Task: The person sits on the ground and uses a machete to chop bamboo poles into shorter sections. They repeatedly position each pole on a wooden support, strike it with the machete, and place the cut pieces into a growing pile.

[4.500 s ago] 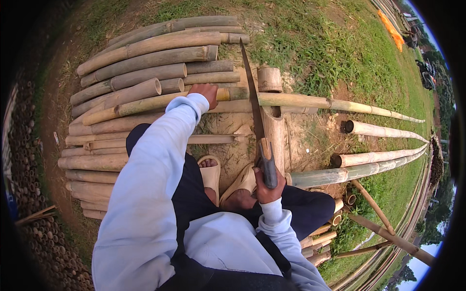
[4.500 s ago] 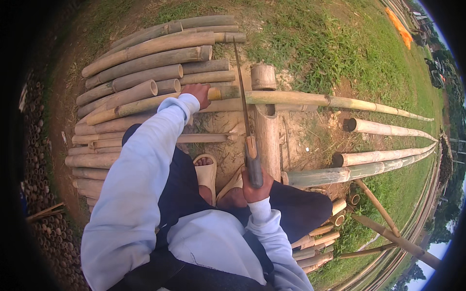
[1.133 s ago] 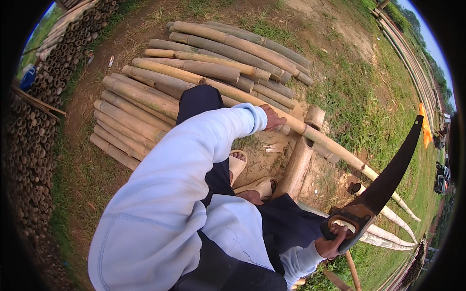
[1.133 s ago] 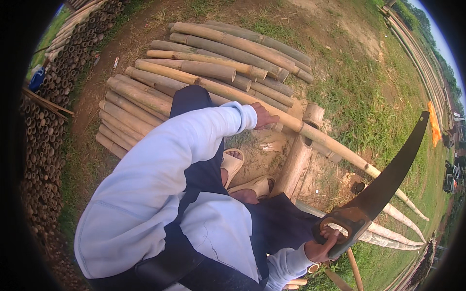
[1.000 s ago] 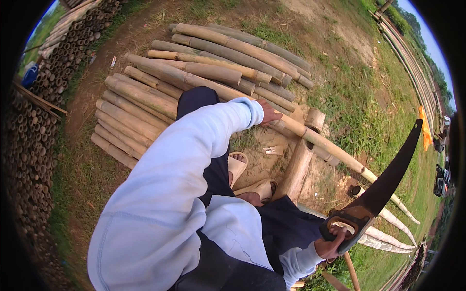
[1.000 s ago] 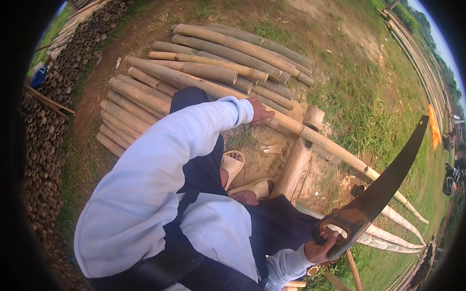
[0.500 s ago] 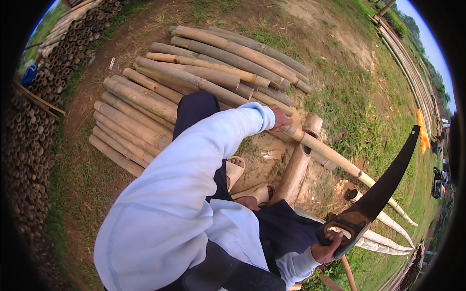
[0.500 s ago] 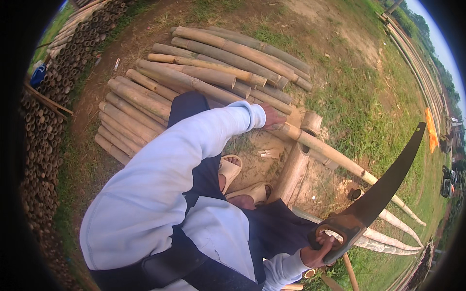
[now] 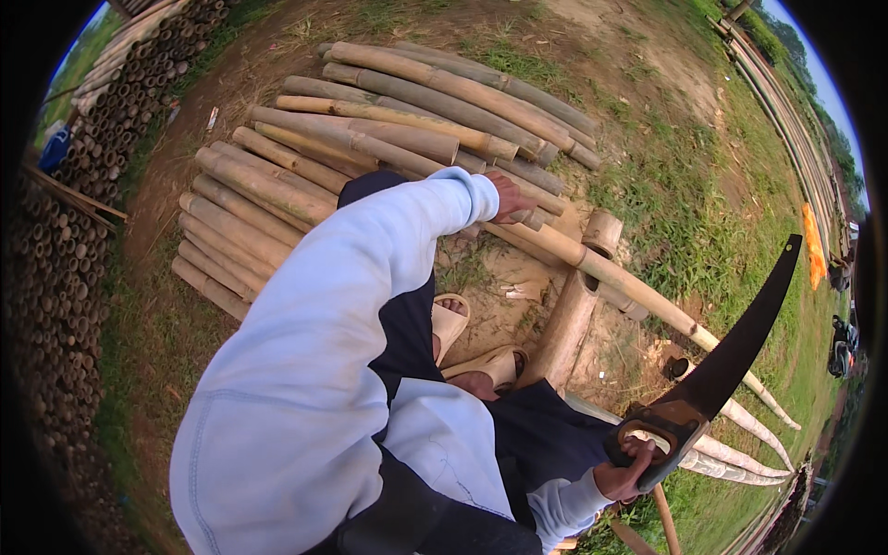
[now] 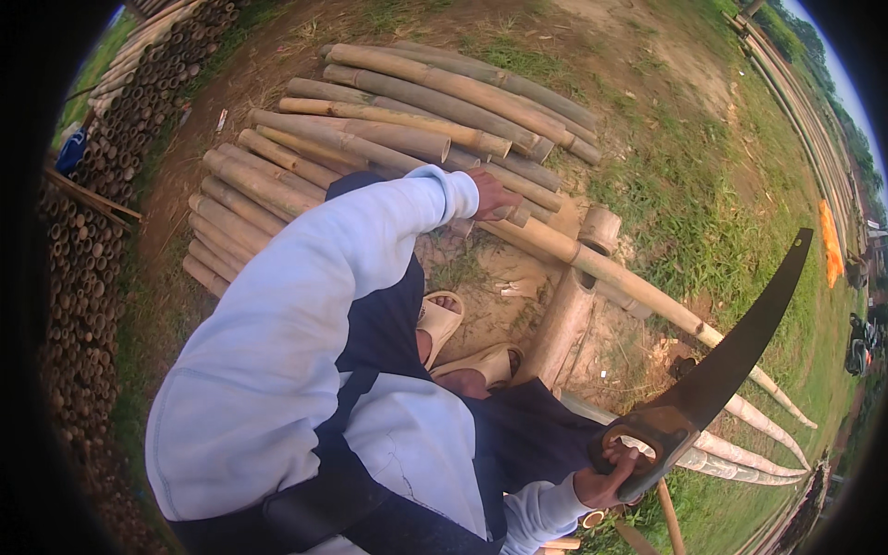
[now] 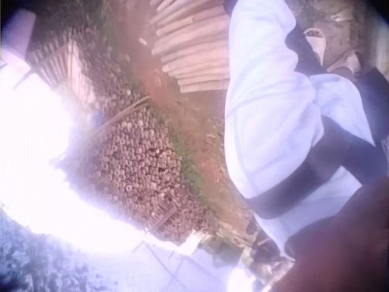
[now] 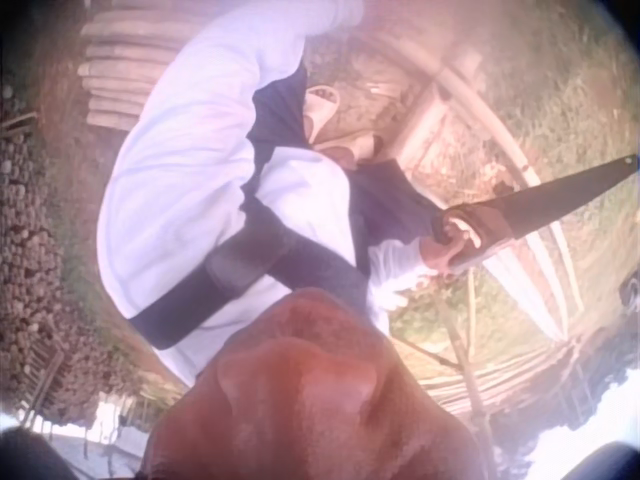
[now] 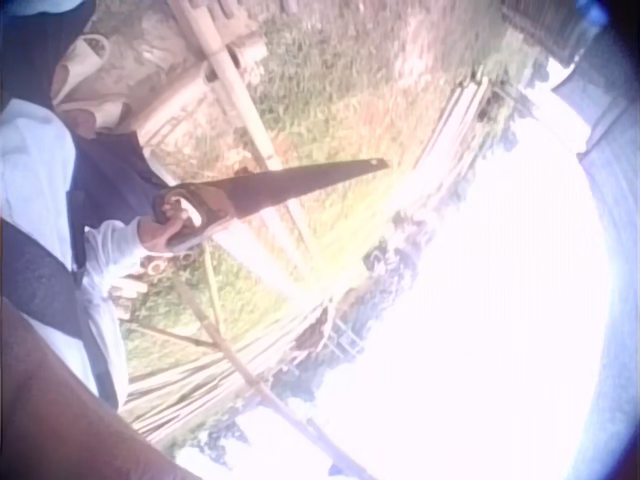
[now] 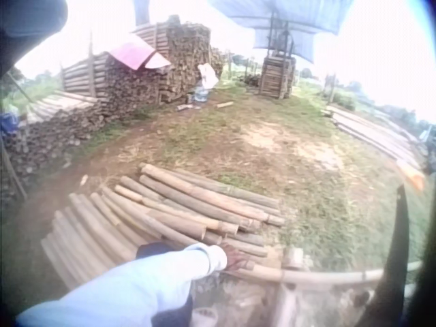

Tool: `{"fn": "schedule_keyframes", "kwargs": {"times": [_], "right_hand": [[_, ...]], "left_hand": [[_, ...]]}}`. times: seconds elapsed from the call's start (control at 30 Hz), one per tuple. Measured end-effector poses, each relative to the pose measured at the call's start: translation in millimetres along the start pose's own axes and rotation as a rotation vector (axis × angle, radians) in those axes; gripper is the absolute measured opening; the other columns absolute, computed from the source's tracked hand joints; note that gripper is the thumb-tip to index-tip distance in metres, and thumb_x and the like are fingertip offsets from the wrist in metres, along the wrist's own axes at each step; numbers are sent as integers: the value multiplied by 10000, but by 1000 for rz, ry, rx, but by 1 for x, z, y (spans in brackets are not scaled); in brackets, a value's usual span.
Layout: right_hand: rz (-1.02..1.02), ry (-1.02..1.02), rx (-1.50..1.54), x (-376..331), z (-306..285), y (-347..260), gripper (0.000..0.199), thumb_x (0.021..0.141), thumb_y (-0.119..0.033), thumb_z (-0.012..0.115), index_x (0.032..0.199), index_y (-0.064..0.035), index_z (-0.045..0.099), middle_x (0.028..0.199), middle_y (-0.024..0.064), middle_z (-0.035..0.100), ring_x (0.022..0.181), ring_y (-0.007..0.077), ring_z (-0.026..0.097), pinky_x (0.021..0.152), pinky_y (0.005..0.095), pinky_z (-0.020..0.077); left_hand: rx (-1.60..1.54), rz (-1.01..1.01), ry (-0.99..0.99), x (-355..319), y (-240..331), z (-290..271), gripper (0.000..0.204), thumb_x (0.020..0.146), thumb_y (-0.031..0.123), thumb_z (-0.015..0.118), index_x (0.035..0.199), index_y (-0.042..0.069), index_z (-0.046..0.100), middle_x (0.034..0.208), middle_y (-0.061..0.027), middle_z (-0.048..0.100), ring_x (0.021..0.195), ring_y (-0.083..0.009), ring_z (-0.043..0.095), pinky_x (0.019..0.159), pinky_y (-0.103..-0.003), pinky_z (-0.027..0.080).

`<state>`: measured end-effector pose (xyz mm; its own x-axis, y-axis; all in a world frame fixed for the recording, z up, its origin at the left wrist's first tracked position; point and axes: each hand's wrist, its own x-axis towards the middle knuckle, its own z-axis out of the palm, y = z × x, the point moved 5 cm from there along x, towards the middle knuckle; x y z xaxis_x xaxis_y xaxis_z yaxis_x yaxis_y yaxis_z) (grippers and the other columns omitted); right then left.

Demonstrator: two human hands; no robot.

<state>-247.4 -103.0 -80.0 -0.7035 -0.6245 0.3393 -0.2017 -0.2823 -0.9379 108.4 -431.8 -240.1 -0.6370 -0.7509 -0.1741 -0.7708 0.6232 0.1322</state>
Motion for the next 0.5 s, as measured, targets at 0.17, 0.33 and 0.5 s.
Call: {"fn": "schedule_keyframes", "kwargs": {"times": [0.17, 0.33, 0.5], "right_hand": [[14, -4, 33, -3, 4, 2, 101, 915, -73, 642, 886, 11, 594, 661, 45, 491, 631, 140, 482, 641, 274, 391], [10, 15, 7, -6, 4, -4, 97, 924, -66, 640, 929, 21, 598, 678, 45, 503, 637, 140, 488, 636, 280, 403], [46, 53, -66, -8, 19, -19, 128, 924, -78, 653, 874, -2, 563, 687, 63, 535, 646, 154, 519, 639, 283, 442]], "left_hand": [[-22, -14, 3, -5, -3, 2, 516, 884, 382, 698, 1336, 229, 502, 935, -187, 726, 893, -417, 700, 792, -536, 534], [-44, -22, -37, 1, 2, 10, 540, 887, 436, 689, 1349, 228, 500, 994, -173, 727, 953, -413, 693, 851, -546, 516], [-93, -105, -73, 5, -9, 3, 616, 909, 569, 614, 1397, 209, 501, 1240, -151, 671, 1127, -400, 643, 960, -590, 466]]}}
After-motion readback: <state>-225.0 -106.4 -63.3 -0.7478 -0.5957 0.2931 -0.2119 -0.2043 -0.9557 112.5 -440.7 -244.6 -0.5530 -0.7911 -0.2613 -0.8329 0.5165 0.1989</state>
